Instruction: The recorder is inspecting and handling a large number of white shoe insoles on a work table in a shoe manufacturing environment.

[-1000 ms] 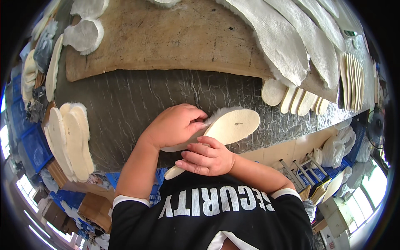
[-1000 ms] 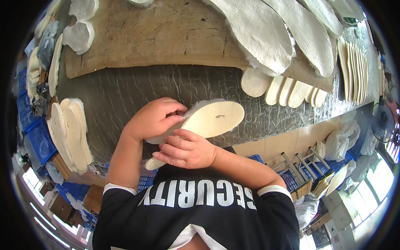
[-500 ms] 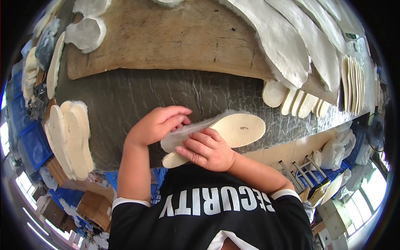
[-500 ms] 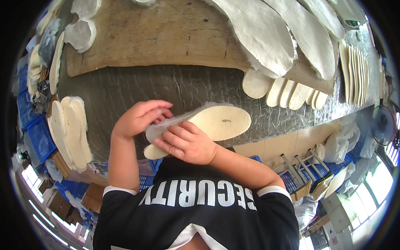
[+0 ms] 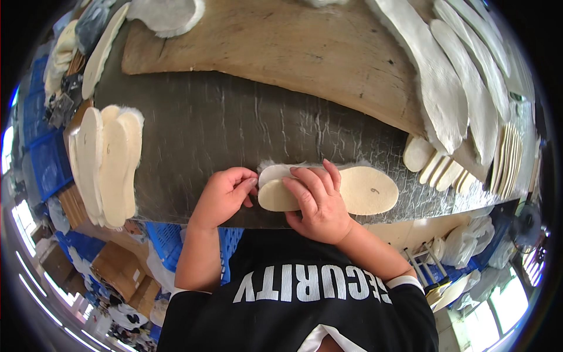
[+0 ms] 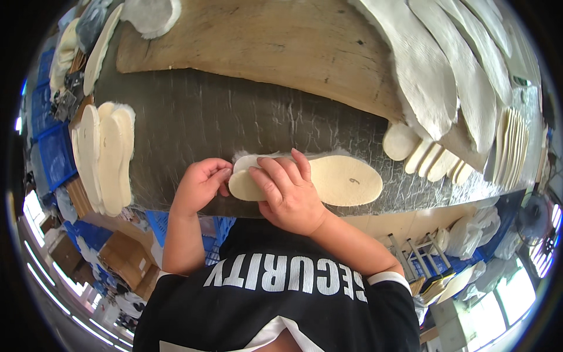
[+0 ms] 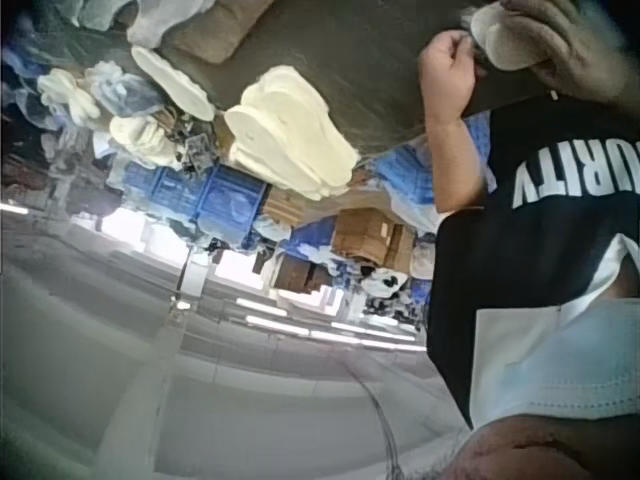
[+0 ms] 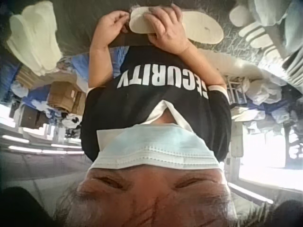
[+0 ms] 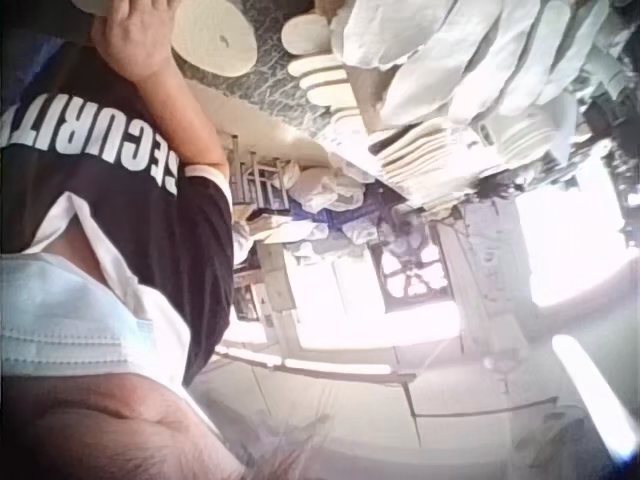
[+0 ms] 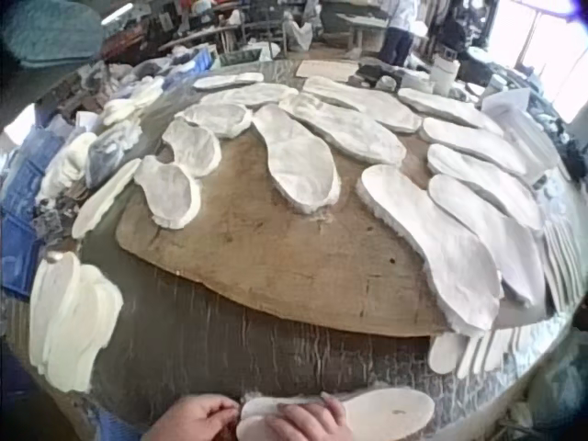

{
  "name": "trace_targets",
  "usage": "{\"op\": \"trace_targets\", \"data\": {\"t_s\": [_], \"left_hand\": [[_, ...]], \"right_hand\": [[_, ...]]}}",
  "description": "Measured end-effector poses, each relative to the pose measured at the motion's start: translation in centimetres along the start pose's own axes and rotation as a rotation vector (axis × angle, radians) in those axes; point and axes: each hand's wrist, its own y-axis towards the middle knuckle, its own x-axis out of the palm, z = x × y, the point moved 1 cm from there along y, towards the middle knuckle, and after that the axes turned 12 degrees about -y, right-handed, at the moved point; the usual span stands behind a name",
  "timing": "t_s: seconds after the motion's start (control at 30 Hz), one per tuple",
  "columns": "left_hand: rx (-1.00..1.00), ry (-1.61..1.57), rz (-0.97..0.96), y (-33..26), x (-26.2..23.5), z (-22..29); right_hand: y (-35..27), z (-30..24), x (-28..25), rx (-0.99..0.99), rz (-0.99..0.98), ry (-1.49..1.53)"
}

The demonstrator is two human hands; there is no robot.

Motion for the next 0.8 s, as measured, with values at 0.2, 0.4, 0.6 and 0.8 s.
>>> {"op": "trace_targets", "data": {"t_s": [0.2, 0.4, 0.6, 0.8], "left_hand": [[-0.038, -0.134, -0.024, 0.0, -0.4, -0.4], [0.079, -0.2, -0.077, 0.0, -0.7, -1.5], [0.208, -0.431, -0.193, 0.6, 0.7, -1.0], [0.256, -0.425, -0.217, 0.8, 1.4, 0.1]], "right_hand": [[1.1, -0.7, 0.5, 0.008, 0.046, 0.074], [1.6, -0.7, 0.0, 0.025, -0.013, 0.121], [1.7, -0.3, -0.8, 0.092, -0.03, 0.128], [1.2, -0.1, -1.3, 0.17, -0.04, 0.188]]}}
